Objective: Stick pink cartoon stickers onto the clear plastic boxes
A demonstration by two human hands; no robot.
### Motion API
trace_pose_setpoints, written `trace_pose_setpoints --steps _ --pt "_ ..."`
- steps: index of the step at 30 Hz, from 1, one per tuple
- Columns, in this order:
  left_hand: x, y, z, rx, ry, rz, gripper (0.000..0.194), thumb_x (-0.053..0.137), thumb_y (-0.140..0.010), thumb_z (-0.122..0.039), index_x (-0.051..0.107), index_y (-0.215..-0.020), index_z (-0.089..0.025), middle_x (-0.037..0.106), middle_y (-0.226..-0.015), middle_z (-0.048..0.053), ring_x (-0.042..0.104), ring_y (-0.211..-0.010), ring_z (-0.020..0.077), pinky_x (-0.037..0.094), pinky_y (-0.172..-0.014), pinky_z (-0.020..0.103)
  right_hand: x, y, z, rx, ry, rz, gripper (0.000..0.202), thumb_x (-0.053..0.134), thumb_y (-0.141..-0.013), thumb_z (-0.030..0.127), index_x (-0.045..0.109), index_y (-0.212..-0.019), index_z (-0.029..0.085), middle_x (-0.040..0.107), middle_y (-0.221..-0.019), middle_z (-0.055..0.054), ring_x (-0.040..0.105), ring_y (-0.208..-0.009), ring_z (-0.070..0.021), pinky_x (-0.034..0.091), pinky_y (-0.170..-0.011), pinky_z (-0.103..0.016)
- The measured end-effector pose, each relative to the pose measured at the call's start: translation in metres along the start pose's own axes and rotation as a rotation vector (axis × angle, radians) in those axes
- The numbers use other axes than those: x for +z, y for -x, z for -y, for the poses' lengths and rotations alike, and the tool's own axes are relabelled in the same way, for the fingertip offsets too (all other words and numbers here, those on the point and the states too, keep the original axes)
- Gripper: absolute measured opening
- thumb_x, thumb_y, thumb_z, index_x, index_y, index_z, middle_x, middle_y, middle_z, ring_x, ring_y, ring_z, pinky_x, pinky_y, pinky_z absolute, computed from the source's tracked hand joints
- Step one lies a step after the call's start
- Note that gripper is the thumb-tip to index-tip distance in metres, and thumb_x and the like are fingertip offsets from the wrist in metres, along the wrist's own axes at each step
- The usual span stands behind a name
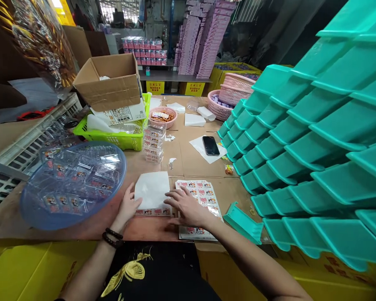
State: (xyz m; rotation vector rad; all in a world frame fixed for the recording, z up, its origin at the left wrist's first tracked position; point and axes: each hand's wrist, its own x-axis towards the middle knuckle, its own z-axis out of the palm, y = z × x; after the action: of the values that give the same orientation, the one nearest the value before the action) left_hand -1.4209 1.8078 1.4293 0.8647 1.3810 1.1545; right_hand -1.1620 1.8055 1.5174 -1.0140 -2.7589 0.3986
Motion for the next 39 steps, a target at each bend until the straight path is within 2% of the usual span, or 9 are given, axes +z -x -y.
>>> trace_pose_setpoints --steps 7,11,15,20,24,27,31,35,39 --pt "0.015 0.014 0.003 0.393 -0.629 -0.199 0.059 0.071 -0.070 -0.020 0.061 -0.128 -0.015 0.042 -0.151 0.019 0.037 -0.142 0.0364 0.030 -0.118 0.052 -0.028 0.021 -0.001 0.134 -0.227 -0.013 0.030 0.066 -0.089 0.038 0.065 -0.112 0.019 0.062 -0.126 -0.017 0.061 -0.117 -0.0293 0.050 -0.098 -0.047" --pt "0.023 0.052 -0.006 0.420 -0.525 -0.147 0.045 0.067 -0.077 -0.023 0.067 -0.122 -0.019 0.055 -0.142 0.014 0.051 -0.133 0.0291 0.038 -0.114 0.045 -0.043 0.008 -0.001 0.004 -0.302 0.054 0.027 0.056 -0.094 0.040 0.063 -0.113 0.023 0.061 -0.129 -0.014 0.061 -0.119 -0.0255 0.053 -0.098 -0.041" --pt "0.007 0.099 -0.005 0.394 -0.425 -0.138 0.028 0.058 -0.087 -0.028 0.073 -0.110 -0.021 0.073 -0.113 0.008 0.067 -0.107 0.0205 0.050 -0.101 0.035 -0.046 -0.021 0.003 -0.163 -0.257 0.277 0.028 0.058 -0.092 0.038 0.066 -0.115 0.024 0.065 -0.125 -0.014 0.067 -0.109 -0.0271 0.055 -0.092 -0.041" --pt "-0.025 0.164 0.025 0.195 -0.385 -0.510 0.028 0.053 -0.091 -0.034 0.074 -0.102 -0.020 0.076 -0.104 0.008 0.071 -0.090 0.0191 0.056 -0.081 0.030 -0.039 -0.061 0.007 -0.234 -0.166 0.436 0.035 0.060 -0.087 0.040 0.068 -0.114 0.020 0.070 -0.119 -0.014 0.070 -0.102 -0.0297 0.055 -0.090 -0.043" --pt "-0.033 0.209 0.052 0.047 -0.272 -0.689 0.033 0.054 -0.089 -0.041 0.074 -0.103 -0.018 0.076 -0.107 0.010 0.072 -0.089 0.0202 0.057 -0.081 0.031 -0.038 -0.102 -0.011 -0.117 -0.181 0.460 0.036 0.054 -0.087 0.049 0.070 -0.101 0.020 0.075 -0.105 -0.012 0.072 -0.087 -0.0242 0.055 -0.077 -0.033" --pt "-0.030 0.225 0.058 0.050 -0.205 -0.746 0.036 0.057 -0.087 -0.045 0.074 -0.102 -0.017 0.076 -0.106 0.011 0.073 -0.094 0.0221 0.057 -0.084 0.033 -0.044 -0.135 -0.047 0.134 -0.041 0.334 0.034 0.057 -0.083 0.049 0.069 -0.077 0.018 0.075 -0.087 -0.014 0.070 -0.080 -0.0280 0.053 -0.075 -0.038" --pt "-0.029 0.213 0.026 0.183 -0.283 -0.685 0.032 0.057 -0.089 -0.042 0.074 -0.103 -0.019 0.076 -0.104 0.009 0.073 -0.091 0.0199 0.058 -0.081 0.030 -0.047 -0.159 -0.102 0.589 -0.243 0.077 0.059 0.082 -0.060 0.043 0.065 -0.104 0.007 0.068 -0.110 -0.029 0.064 -0.106 -0.0427 0.050 -0.089 -0.051" --pt "-0.028 0.177 -0.046 0.615 -0.535 -0.614 0.022 0.057 -0.092 -0.029 0.073 -0.103 -0.020 0.075 -0.101 0.006 0.070 -0.093 0.0164 0.055 -0.086 0.028 -0.021 -0.167 -0.124 0.634 -0.461 -0.087 0.102 0.086 -0.054 0.042 0.040 -0.136 0.006 0.051 -0.137 -0.030 0.060 -0.117 -0.0366 0.054 -0.091 -0.044" --pt "-0.004 0.122 -0.116 0.968 -0.634 -0.452 0.022 0.054 -0.092 -0.020 0.071 -0.106 -0.020 0.074 -0.104 0.006 0.068 -0.101 0.0150 0.052 -0.096 0.029 0.009 -0.178 -0.127 0.581 -0.652 -0.277 0.088 0.086 -0.055 0.030 0.042 -0.129 0.015 0.054 -0.136 -0.021 0.055 -0.123 -0.0325 0.054 -0.095 -0.040"
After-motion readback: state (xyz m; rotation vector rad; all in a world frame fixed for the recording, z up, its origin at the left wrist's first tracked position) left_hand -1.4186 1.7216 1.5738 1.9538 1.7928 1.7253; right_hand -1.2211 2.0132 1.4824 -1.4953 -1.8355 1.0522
